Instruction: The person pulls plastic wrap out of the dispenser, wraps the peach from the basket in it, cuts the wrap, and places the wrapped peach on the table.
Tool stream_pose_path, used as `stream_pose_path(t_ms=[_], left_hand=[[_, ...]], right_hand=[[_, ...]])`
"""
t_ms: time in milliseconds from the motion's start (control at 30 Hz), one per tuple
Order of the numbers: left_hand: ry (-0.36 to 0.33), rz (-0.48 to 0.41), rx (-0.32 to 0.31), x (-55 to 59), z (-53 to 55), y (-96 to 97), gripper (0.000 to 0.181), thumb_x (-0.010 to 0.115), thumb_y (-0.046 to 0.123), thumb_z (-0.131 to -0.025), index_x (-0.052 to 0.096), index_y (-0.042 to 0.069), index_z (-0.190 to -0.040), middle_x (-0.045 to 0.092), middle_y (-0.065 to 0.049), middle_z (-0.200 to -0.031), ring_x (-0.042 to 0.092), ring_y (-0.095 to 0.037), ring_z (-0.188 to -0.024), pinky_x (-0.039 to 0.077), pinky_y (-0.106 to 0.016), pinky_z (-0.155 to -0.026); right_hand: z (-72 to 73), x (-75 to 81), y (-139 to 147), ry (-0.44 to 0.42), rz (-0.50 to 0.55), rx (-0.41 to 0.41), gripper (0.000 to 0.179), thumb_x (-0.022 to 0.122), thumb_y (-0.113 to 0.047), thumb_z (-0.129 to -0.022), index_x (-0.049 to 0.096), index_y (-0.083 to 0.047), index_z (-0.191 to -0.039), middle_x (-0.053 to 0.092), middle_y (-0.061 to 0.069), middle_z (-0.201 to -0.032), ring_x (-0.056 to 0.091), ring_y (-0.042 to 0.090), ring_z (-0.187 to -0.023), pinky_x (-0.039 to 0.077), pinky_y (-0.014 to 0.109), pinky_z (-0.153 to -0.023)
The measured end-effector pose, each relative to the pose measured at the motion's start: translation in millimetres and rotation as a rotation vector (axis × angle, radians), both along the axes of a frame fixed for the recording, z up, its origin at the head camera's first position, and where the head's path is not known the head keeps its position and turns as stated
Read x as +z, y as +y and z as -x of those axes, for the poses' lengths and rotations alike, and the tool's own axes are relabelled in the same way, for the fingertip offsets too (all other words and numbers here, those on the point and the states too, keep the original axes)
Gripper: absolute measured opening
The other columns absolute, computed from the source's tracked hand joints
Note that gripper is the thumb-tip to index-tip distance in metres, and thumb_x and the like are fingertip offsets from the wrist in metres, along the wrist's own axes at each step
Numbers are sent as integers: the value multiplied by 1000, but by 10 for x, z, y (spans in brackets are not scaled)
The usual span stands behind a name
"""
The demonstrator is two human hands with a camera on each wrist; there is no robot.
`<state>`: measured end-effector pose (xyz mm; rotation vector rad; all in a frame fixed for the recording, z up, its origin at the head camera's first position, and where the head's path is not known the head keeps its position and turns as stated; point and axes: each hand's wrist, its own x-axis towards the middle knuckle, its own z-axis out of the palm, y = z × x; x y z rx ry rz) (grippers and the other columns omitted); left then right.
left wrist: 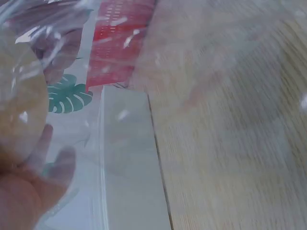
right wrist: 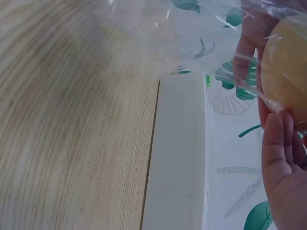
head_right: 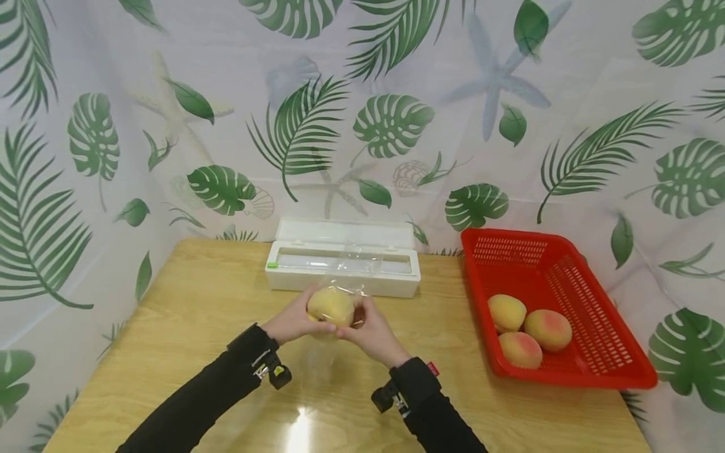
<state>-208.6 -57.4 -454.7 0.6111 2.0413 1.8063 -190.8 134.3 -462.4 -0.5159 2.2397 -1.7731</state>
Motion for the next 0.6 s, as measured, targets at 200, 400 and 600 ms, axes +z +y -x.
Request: stream_pose_path(t_ms=[200,400,600], left_hand=[[-14,14,-28,-18,-45,-24,72,75,5,-69,30,0,-125,48,-12,-104,49,-19,-89,44,-30,-73],[96,175,-15,-103,15,-70,74,80,12,-62,37,2,-121,52,-9,-103,52,-18,-89,44,-32,-75],[191,361,-72,-89,66,-142,83,83,20,-58,37,2,-124,52,-7,-105,52,-18,-91,42,-34,-78]], right_hand=[[-16,36,77,43,-75,64,55,68,-22,-76,39,8,-112,49,14,-97,52,27,-88,47,26,-70],[98,99,320,25,16,107,79,66,-14,-79,15,2,-137,36,31,-123,44,42,-106,45,33,-79],[189,360,496,87,-69,163,101,72,-6,-72,0,-21,-142,11,22,-141,34,46,-115,46,42,-77]])
